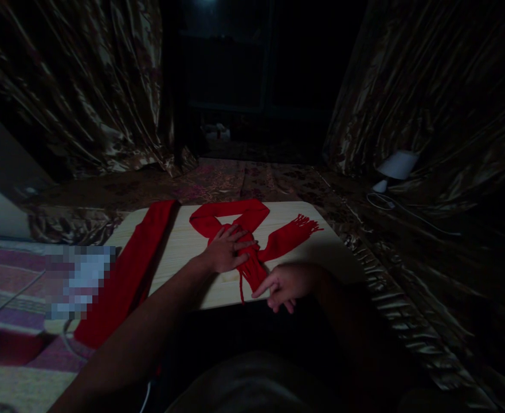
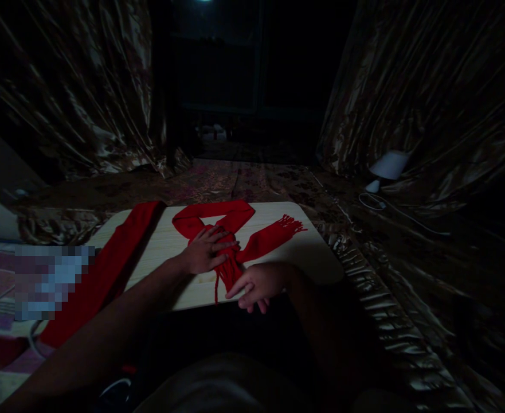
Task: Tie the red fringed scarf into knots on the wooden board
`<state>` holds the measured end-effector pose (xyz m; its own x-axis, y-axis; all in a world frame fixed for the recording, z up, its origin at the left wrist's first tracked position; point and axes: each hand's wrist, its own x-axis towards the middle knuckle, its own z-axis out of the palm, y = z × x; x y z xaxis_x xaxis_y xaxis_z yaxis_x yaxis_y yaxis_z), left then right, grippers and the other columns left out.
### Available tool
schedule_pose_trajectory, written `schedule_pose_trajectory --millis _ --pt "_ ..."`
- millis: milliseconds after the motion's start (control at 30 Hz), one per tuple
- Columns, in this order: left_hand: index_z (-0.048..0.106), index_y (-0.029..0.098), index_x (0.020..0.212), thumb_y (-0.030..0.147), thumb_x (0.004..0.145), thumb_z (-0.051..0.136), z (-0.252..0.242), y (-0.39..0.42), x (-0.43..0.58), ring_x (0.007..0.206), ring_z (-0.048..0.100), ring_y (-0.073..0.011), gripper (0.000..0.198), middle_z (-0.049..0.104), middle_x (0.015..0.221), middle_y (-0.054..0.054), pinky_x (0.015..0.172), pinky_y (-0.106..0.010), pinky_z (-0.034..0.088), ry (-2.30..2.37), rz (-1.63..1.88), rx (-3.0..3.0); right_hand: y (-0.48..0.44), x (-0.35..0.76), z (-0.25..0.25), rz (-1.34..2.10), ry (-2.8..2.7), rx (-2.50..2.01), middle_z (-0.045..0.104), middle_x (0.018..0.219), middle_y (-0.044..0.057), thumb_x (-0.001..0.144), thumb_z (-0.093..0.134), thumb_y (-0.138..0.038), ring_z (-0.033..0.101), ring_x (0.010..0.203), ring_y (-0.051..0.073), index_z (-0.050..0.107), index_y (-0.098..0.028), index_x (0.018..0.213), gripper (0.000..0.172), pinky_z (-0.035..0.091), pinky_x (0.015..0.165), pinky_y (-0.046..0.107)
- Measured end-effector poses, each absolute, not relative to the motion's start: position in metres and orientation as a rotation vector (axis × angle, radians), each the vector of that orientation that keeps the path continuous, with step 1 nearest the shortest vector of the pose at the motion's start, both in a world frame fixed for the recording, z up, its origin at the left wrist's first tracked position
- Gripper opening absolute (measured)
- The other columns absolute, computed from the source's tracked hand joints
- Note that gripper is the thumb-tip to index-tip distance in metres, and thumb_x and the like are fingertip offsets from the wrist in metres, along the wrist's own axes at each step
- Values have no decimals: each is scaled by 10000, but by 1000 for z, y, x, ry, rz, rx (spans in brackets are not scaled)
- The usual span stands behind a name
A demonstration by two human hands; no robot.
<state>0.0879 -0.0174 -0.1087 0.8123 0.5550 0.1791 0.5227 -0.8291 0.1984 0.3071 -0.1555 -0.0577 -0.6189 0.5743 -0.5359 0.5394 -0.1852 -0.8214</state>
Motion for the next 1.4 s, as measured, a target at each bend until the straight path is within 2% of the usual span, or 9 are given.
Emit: schedule_pose_trajectory --millis 100,267,467,567,667,767,867,1067,1400 --pt "477 466 1444 590 925 458 -109 -21 89 1492 227 -380 534 415 1573 0 1155 -661 193 880 365 2890 -153 314 -47 1810 -1964 -1275 732 823 49 809 731 -417 626 500 94 635 -162 1302 564 469 487 201" --pt "475 434 1459 586 919 461 -108 -24 92 1464 291 -396 561 411 1575 -20 1127 -652 273 921 308 2880 -118 307 -64 882 -1708 -1343 744 875 78 878 609 -302 677 700 151 728 -138 1081 286 528 630 264" --pt "479 231 1487 560 949 398 -98 -1 79 1388 459 -262 636 485 1521 -88 1147 -414 367 980 757 2453 -63 306 -82 228 -1867 -1587 735 1132 107 878 590 -211 678 1050 224 750 -170 1080 262 499 975 350" --pt "593 128 1374 524 973 316 -89 27 62 1283 562 -280 628 609 1383 -152 1102 -408 407 1282 879 2303 -38 304 -78 210 -1896 -1663 695 1248 126 926 561 -277 634 1178 229 708 -144 1198 337 448 1058 343" --pt "649 172 1309 563 957 324 -88 53 48 1235 596 -309 618 644 1339 -141 1047 -415 446 1394 598 2397 -19 295 -74 266 -1960 -1692 596 1401 139 970 498 -396 537 1319 227 613 -134 1352 477 373 1132 331" --pt "567 189 1410 641 927 331 -97 67 45 1374 468 -326 703 530 1470 -147 1127 -465 356 1470 346 2482 -8 283 -75 383 -2096 -1766 384 1574 146 925 471 -627 359 1454 290 458 -156 1498 741 275 1193 401" --pt "403 189 1530 708 904 271 -110 71 46 1496 245 -353 824 312 1605 -152 1164 -618 207 1636 184 2440 -4 275 -80 561 -2209 -1944 179 1660 81 795 496 -802 141 1518 378 328 -280 1563 943 138 1213 540" --pt "228 182 1592 732 883 199 -122 67 47 1533 64 -350 898 100 1657 -145 1143 -695 115 1809 160 2328 -12 275 -89 629 -2240 -2062 18 1683 17 752 418 -877 -75 1527 367 154 -347 1592 1027 -15 1200 571" --pt "257 169 1589 711 878 252 -127 56 49 1496 178 -426 894 199 1643 -184 1151 -628 181 1979 250 2303 -15 273 -94 612 -2233 -2089 -42 1679 62 788 336 -875 -111 1522 362 111 -322 1600 1008 -52 1186 581"
